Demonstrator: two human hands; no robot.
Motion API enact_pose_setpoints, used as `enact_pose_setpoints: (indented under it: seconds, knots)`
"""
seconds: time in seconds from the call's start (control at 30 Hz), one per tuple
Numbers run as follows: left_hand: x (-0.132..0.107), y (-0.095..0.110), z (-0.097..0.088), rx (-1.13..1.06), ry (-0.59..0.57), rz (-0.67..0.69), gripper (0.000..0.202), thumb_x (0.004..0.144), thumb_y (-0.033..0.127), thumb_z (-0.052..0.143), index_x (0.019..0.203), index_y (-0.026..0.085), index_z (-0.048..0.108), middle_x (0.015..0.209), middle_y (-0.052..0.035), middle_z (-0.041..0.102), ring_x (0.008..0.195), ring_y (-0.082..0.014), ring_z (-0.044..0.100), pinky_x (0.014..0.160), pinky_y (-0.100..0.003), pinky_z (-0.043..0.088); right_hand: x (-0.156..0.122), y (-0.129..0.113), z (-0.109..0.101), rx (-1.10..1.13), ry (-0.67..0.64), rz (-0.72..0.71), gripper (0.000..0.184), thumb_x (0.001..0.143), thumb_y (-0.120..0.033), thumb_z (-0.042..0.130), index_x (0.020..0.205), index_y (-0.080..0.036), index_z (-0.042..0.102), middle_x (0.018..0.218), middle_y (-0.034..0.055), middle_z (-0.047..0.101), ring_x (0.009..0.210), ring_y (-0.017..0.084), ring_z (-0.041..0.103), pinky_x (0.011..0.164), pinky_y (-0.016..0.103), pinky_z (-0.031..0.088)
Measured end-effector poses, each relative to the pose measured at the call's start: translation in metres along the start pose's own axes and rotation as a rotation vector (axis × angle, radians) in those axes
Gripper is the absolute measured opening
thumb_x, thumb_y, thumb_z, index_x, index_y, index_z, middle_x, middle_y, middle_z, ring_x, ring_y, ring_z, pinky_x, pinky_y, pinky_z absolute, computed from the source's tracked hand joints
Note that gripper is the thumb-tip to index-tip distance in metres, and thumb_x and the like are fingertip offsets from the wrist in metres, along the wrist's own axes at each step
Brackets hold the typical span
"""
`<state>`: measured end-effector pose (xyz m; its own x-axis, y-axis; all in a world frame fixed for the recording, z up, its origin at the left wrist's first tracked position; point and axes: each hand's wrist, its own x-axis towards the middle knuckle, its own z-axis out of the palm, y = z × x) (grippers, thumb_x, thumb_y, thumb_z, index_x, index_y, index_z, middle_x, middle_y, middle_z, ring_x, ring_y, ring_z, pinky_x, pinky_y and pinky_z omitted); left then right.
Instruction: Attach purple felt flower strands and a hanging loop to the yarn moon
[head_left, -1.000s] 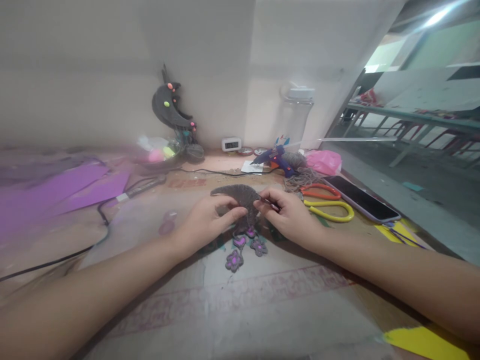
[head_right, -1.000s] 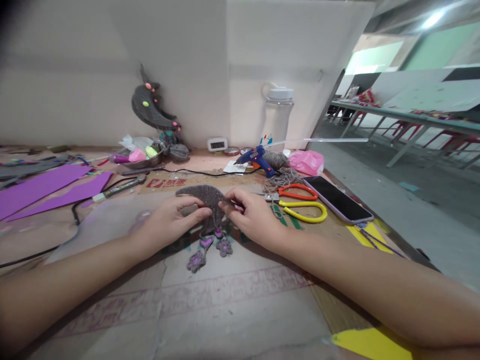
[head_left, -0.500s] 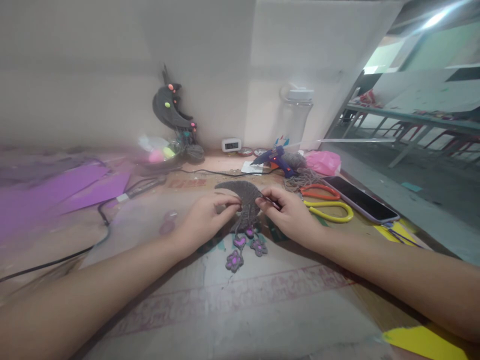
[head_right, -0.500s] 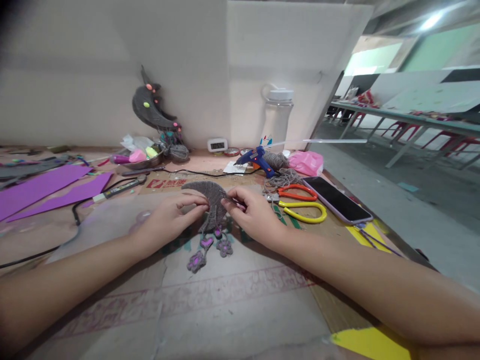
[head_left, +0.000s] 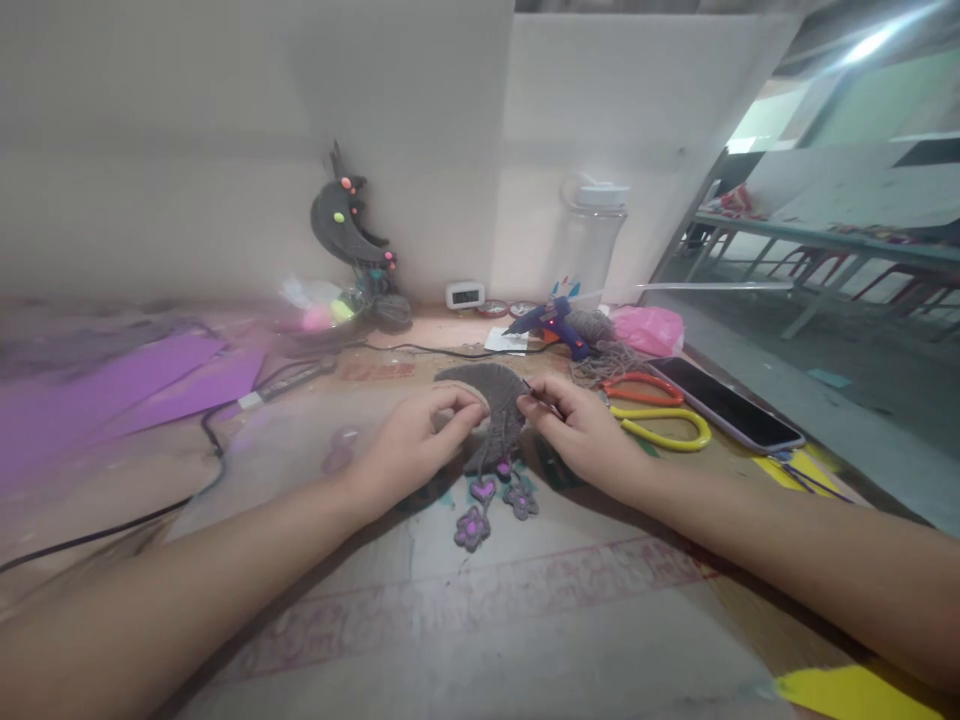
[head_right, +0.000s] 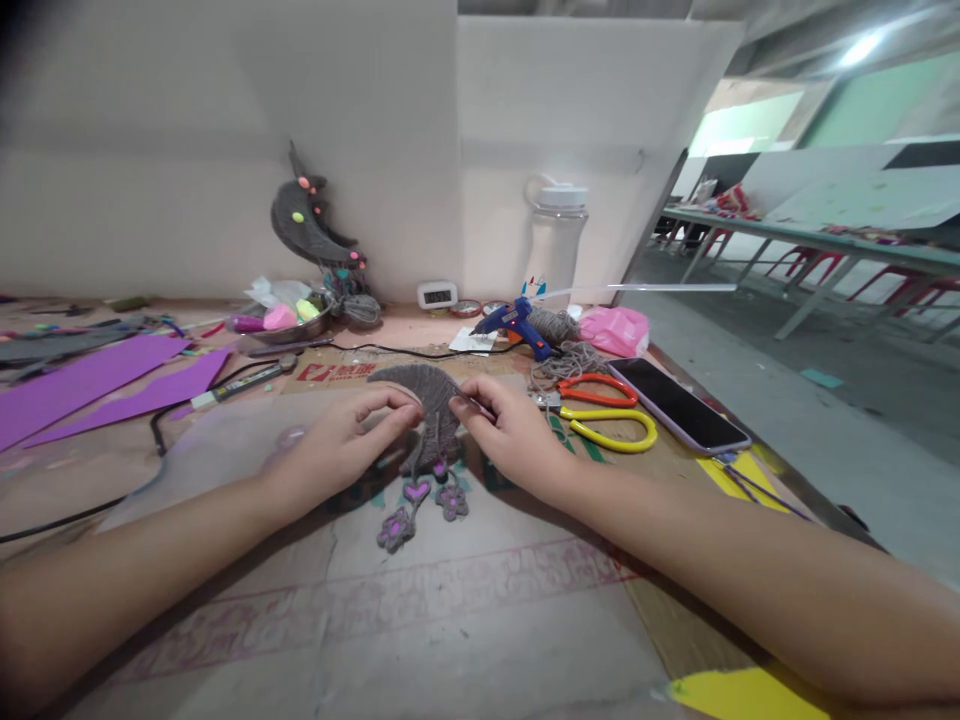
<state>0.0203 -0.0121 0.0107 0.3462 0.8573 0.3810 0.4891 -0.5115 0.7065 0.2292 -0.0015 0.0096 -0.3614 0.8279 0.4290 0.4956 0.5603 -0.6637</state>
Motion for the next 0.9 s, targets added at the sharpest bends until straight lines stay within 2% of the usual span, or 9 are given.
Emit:
enact_pose_setpoints:
  seconds: [0.17,0.3,0.4,0.57,0.7,0.9]
  knots:
    - [0.0017,-0.0103,0.0001,-0.037,0.148,-0.109,0.034,0.095,0.039,0.038,0.076,0.019,0.056,0.075,-0.0003,0.060,0.078,-0.0178,0.058,0.073,-0.029,0.044,0.0017,0.0028,-0.0003,0.032,0.021,0.041,0.018,0.090,-0.033,0.047,0.079,-0.020,0.052,0.066,-0.0034,0.048,0.061,0.012,0.045,0.057,0.024,0.034]
    - [0.0027,-0.0097,0.0007,-0.123,0.110,-0.140,0.027,0.089,0.043,0.052,0.088,0.019,0.064,0.086,-0.0025,0.068,0.079,-0.0184,0.061,0.071,-0.028,0.046,0.0019,0.0017,0.0000,0.041,0.010,0.029,0.017,0.090,-0.031,0.047,0.080,-0.019,0.053,0.067,-0.0028,0.051,0.062,0.012,0.046,0.057,0.024,0.035]
    - [0.0031,-0.0047,0.0000,-0.162,0.115,-0.155,0.021,0.084,0.039,0.060,0.089,0.019,0.066,0.089,-0.0037,0.071,0.082,-0.0191,0.063,0.072,-0.028,0.048,0.0018,0.0008,0.0000,0.028,0.005,0.027,0.016,0.090,-0.031,0.048,0.081,-0.019,0.054,0.068,-0.0024,0.052,0.063,0.012,0.047,0.058,0.024,0.036]
    - [0.0032,-0.0029,-0.0032,-0.169,0.148,-0.122,0.026,0.086,0.041,0.058,0.095,0.018,0.067,0.092,-0.0035,0.071,0.083,-0.0192,0.065,0.075,-0.029,0.049,0.0009,0.0010,-0.0002,-0.007,-0.004,0.011,0.016,0.090,-0.032,0.048,0.081,-0.019,0.054,0.068,-0.0022,0.053,0.064,0.013,0.048,0.060,0.024,0.037]
    - [0.0028,-0.0046,-0.0034,-0.165,0.150,-0.127,0.033,0.088,0.045,0.053,0.096,0.016,0.067,0.094,-0.0044,0.071,0.082,-0.0197,0.065,0.072,-0.029,0.049,0.0005,0.0020,0.0001,-0.026,-0.014,-0.005,0.017,0.090,-0.032,0.048,0.080,-0.020,0.054,0.067,-0.0024,0.052,0.063,0.013,0.047,0.059,0.024,0.037]
    - [0.0027,-0.0056,-0.0011,-0.169,0.147,-0.137,0.032,0.088,0.044,0.053,0.098,0.016,0.065,0.097,-0.0050,0.071,0.086,-0.0206,0.066,0.074,-0.029,0.049,0.0012,0.0025,0.0002,-0.019,-0.013,-0.002,0.018,0.090,-0.033,0.048,0.080,-0.020,0.053,0.067,-0.0025,0.051,0.063,0.013,0.047,0.059,0.024,0.037]
